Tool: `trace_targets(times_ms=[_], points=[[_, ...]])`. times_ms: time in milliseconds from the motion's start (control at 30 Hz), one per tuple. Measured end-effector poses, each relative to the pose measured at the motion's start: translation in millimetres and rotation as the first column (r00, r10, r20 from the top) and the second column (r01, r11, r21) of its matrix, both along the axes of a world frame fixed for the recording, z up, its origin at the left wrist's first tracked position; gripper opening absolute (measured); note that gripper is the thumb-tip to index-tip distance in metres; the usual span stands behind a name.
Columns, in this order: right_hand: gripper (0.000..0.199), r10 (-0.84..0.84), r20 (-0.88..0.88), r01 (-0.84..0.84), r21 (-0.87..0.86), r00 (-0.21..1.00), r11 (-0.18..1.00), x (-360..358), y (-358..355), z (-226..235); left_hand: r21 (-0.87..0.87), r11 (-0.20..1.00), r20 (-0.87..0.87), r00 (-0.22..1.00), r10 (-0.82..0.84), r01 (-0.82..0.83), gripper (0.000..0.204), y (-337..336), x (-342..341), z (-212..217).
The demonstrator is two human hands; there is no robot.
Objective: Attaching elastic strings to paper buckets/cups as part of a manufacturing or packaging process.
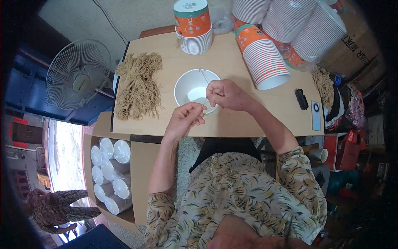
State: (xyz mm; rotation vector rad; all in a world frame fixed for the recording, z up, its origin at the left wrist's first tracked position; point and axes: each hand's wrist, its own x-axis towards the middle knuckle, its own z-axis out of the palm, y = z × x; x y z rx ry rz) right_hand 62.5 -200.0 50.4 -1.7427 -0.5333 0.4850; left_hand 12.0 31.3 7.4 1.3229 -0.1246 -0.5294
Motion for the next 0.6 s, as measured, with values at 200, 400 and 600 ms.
trace_targets(times_ms=[200,400,600], points=[[0.013,-0.046,-0.149,0.048,0.009,0.988,0.999,-1,3,8,0.056,0.982,0.080,0.981,0.175,-0.180,0.019,-10,-4,0],[0.015,-0.042,-0.185,0.049,0.031,0.982,0.998,3,2,3,0.113,0.982,0.079,0.986,0.145,-0.153,0.021,-8,-4,0],[0.017,-0.005,-0.195,0.014,0.046,0.981,0.999,7,0,-1,0.111,0.974,0.096,0.977,0.189,-0.199,0.019,-6,-3,-1]])
